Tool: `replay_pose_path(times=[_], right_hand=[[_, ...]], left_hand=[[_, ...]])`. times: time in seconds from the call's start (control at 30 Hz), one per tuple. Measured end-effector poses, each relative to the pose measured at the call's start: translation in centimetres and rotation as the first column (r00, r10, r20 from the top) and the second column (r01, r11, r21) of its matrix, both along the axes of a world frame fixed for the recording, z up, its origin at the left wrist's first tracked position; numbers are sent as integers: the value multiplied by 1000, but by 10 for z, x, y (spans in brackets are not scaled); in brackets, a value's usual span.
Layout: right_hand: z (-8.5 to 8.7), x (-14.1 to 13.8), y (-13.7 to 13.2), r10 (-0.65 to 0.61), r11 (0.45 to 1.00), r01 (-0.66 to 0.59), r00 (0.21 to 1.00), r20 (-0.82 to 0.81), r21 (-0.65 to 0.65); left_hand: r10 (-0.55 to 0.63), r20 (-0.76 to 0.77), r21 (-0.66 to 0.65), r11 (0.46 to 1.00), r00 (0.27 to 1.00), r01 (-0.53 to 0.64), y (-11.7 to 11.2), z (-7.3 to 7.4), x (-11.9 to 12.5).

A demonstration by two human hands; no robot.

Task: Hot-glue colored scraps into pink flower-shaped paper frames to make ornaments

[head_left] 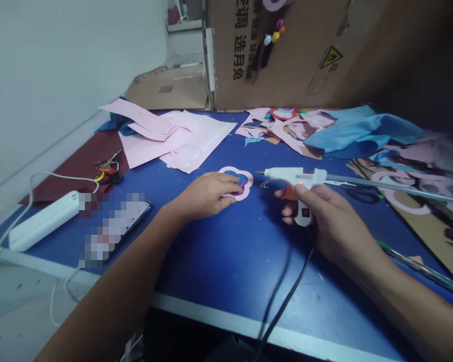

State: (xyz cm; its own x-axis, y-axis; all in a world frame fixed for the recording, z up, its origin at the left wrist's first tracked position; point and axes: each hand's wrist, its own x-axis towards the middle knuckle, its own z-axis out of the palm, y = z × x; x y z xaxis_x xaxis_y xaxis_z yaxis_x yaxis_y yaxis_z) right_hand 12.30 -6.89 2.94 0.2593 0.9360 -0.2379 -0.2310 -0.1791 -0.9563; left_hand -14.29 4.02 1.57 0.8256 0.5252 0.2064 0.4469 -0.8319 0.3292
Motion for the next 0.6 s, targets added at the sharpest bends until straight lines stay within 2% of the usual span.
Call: replay_pose_path(times=[0.27,0.4,0.5,0.6], right_hand=[[1,0,0,13,1000,-13,1000,1,18],[4,-1,0,-1,999,1,1000,-2,34],[3,0,0,-25,999,26,1000,-11,42],[1,0,0,-22,999,22,1000,-3,40]], left_hand=[[-44,-50,-49,998,998,41,-2,-4,8],[36,-115,-47,998,993,-41,-6,-9,17],[76,-76,-43,996,994,-80,-6,-11,17],[52,11,-36,998,999,-52,-2,-8,8]])
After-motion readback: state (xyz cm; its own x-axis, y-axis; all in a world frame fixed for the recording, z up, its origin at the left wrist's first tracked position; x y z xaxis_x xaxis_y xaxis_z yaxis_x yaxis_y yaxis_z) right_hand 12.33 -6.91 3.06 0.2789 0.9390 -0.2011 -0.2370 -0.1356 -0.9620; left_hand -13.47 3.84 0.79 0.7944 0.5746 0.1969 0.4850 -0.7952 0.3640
